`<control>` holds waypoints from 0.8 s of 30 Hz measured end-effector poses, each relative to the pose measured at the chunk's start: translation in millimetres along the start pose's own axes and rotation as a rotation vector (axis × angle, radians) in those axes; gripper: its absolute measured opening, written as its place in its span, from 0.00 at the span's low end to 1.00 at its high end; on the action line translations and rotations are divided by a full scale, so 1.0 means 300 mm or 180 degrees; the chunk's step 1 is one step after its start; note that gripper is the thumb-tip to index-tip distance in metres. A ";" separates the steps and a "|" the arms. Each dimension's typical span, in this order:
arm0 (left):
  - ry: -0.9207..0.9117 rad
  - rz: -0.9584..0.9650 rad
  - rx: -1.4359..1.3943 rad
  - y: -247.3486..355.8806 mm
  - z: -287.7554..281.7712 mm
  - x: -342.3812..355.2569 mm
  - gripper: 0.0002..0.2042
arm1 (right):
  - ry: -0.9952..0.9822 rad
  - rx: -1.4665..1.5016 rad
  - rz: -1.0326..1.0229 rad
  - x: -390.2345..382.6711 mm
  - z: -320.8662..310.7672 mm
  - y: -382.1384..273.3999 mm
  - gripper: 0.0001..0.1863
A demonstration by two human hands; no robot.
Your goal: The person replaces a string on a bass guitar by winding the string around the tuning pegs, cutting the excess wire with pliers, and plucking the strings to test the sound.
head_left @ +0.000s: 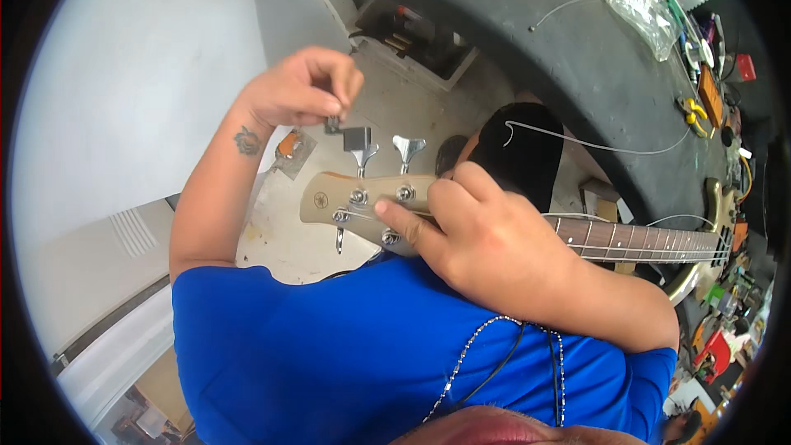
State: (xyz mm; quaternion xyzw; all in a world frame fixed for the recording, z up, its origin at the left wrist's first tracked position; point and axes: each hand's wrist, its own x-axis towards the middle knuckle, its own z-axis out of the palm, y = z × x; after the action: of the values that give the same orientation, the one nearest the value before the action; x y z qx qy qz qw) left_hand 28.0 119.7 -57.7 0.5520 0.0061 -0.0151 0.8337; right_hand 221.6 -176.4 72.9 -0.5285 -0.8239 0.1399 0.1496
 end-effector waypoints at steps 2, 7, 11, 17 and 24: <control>0.0103 0.0119 -0.0330 0.029 0.064 0.049 0.06 | -0.0120 -0.0093 0.0095 -0.001 -0.010 -0.007 0.25; 0.0390 -0.0382 0.0337 -0.045 0.183 0.190 0.06 | -0.0012 -0.0013 0.0060 -0.010 -0.007 0.012 0.26; -0.0033 -0.0499 0.0338 -0.022 -0.002 0.038 0.07 | 0.0021 0.0034 -0.0004 -0.004 -0.001 0.015 0.26; 0.0287 0.0247 -0.0582 0.038 0.174 0.130 0.04 | -0.0031 -0.0006 0.0085 -0.006 -0.003 0.005 0.25; 0.0195 -0.0362 0.0514 -0.051 0.025 0.057 0.07 | -0.0031 -0.0049 0.0041 -0.002 -0.015 0.009 0.25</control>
State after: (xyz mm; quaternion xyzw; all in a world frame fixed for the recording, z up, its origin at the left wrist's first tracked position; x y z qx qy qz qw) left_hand 44.4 106.5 -69.3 0.6163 0.0616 -0.0459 0.7837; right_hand 225.9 -175.5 75.9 -0.5342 -0.8223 0.1371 0.1406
